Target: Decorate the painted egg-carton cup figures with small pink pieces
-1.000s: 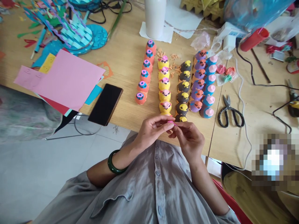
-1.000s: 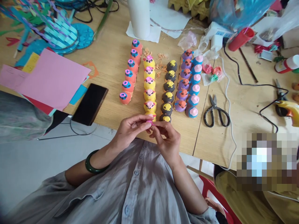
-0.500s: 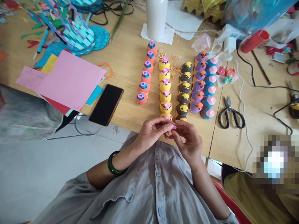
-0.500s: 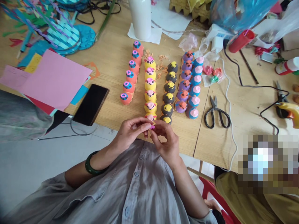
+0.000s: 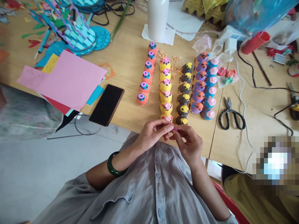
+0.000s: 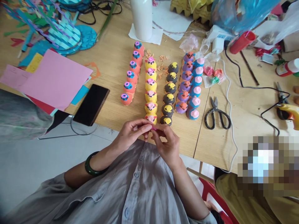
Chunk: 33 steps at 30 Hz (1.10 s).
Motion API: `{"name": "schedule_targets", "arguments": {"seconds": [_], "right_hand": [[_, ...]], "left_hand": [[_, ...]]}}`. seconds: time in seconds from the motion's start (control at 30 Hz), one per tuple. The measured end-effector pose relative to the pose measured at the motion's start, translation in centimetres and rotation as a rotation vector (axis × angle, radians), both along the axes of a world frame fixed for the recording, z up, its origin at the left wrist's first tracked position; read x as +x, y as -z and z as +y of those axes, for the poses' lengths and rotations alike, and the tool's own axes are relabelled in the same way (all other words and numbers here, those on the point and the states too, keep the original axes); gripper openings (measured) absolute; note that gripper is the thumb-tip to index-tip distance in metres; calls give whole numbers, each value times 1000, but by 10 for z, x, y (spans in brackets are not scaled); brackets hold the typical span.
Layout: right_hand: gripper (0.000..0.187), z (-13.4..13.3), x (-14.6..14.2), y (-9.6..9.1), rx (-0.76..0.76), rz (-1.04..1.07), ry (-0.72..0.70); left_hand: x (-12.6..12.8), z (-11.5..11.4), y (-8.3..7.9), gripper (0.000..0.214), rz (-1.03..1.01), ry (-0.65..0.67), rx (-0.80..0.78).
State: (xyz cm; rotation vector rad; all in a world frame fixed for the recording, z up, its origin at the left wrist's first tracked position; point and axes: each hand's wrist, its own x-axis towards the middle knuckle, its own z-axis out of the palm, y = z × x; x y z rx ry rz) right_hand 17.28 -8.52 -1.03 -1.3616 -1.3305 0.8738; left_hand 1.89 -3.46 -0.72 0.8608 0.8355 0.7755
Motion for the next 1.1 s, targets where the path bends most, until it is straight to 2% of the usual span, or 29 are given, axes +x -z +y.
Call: {"name": "schedule_targets", "arguments": {"seconds": [0.1, 0.27, 0.47, 0.63, 0.9, 1.0, 1.1], "right_hand": [[11, 0, 0, 2, 6, 13, 25], [26, -1, 1, 4, 13, 13, -16], [13, 1, 1, 1, 16, -33, -8], [23, 1, 1, 2, 40, -48, -4], [21, 0, 1, 4, 21, -8, 9], [16, 0, 0, -1, -50, 64, 18], [7, 3, 0, -8, -262, 371, -34]], "left_hand": [[1, 0, -1, 29, -22, 2, 8], [2, 1, -3, 26, -16, 7, 1], [1, 1, -2, 31, 15, 16, 20], [1, 3, -4, 25, 7, -1, 30], [2, 3, -4, 27, -36, 29, -9], [1, 1, -1, 23, 31, 16, 53], [-1, 0, -1, 21, 133, -71, 191]]}}
